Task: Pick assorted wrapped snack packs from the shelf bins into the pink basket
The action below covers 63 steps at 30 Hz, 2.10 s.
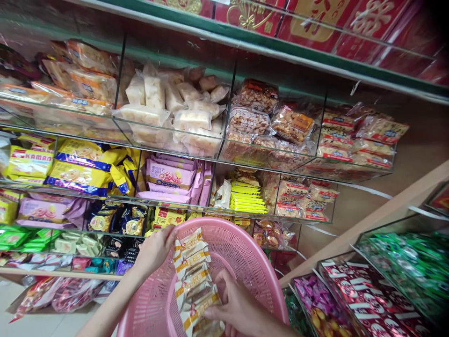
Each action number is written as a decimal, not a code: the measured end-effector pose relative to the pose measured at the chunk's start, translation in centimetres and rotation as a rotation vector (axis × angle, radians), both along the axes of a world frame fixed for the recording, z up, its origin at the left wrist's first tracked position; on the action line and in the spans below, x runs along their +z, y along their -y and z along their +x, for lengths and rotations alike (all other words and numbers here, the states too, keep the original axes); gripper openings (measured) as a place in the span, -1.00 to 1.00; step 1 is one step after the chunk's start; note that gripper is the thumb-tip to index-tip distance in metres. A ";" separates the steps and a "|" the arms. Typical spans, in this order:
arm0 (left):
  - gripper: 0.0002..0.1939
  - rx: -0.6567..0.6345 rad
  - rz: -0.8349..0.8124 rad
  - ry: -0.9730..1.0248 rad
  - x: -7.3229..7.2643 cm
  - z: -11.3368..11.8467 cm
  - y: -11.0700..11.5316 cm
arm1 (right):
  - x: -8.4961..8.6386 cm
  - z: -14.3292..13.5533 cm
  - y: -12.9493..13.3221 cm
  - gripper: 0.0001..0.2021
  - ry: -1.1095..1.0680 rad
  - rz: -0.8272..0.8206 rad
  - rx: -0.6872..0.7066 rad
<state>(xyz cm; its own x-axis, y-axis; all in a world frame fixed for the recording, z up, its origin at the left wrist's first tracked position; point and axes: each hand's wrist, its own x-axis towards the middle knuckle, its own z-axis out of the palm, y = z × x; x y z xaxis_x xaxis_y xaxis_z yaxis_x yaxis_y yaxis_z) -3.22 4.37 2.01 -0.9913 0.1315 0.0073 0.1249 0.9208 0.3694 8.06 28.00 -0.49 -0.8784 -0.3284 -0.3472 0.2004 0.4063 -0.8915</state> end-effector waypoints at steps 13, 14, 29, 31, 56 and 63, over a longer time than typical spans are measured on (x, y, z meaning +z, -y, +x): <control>-0.56 0.010 0.004 -0.010 -0.4 0.1 0.0 | 1.6 -0.1 1.9 -0.60 -0.191 0.464 -0.006; -0.56 0.013 0.007 -0.004 -0.4 0.1 0.1 | 1.5 -0.1 1.9 -0.58 -0.190 0.481 -0.001; -0.55 0.006 0.065 0.014 -1.2 0.3 0.4 | 14.4 -8.4 -1.4 -0.66 -0.799 0.649 -0.213; -0.55 0.002 0.064 0.014 -1.0 0.5 0.3 | 16.0 -12.2 -1.6 -0.63 -0.897 0.790 -0.281; -0.53 0.038 0.057 -0.008 -0.6 0.4 1.0 | 15.2 -21.0 -4.2 -0.71 -0.640 0.547 0.063; -0.52 0.030 0.025 -0.010 -0.3 0.3 0.8 | 14.4 -17.5 -5.8 -0.68 -0.838 0.293 -0.082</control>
<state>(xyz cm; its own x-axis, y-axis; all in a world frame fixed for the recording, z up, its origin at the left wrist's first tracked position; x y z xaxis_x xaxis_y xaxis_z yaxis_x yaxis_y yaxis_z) -2.92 3.55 1.75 -0.9946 0.1016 0.0197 0.1012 0.9148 0.3911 -9.42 33.76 13.92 -0.8985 -0.2518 0.3595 -0.4318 0.6539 -0.6213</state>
